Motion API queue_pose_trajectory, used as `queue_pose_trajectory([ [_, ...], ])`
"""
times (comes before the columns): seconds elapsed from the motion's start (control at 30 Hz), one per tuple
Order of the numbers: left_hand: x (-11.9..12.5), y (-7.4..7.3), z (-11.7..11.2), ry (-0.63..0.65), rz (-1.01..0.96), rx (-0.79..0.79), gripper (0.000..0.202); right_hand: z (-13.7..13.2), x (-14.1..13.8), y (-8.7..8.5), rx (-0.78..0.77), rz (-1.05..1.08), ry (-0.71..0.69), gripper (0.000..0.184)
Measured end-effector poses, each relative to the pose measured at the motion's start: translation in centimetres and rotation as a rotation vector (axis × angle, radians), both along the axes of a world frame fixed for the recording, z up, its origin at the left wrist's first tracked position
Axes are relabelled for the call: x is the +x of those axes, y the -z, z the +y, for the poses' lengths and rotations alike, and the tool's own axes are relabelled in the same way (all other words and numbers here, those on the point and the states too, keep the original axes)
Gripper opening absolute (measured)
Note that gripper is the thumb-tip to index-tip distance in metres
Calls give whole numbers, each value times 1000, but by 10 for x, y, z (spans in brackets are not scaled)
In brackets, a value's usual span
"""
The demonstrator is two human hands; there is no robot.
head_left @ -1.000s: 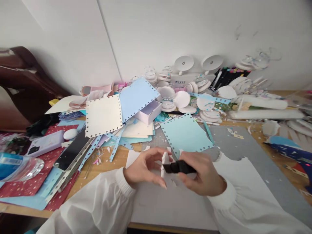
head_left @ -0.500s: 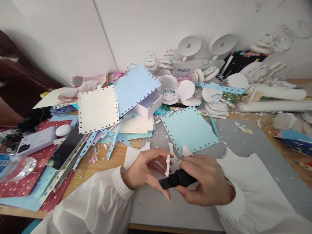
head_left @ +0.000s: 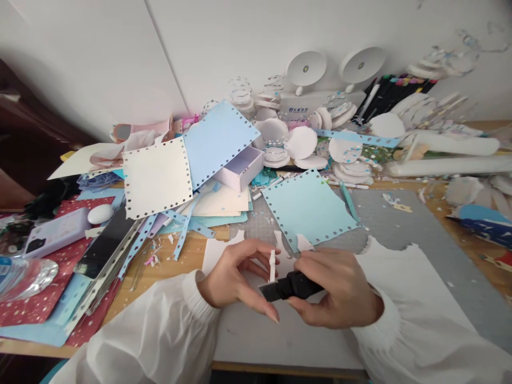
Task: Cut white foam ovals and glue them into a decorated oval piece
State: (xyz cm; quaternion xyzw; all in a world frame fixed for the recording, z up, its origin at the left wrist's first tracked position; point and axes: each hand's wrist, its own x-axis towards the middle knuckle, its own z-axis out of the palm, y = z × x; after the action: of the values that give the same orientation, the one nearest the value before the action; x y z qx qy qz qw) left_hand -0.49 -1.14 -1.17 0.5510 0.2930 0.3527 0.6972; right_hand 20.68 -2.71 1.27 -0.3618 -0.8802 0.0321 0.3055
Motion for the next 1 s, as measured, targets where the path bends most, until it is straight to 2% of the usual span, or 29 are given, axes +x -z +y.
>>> queue_pose_trajectory([
  [0.23,2,-3,3,-66,22,4,77,-1,1,-1,-28,-27,0,28],
  [0.53,2,-2,1,-62,82,56,71,-1,0,1,-27,-35,7,31],
  [1.0,1,-1,-1,-73,13,60,66,2,3,0,-37,-27,11,30],
])
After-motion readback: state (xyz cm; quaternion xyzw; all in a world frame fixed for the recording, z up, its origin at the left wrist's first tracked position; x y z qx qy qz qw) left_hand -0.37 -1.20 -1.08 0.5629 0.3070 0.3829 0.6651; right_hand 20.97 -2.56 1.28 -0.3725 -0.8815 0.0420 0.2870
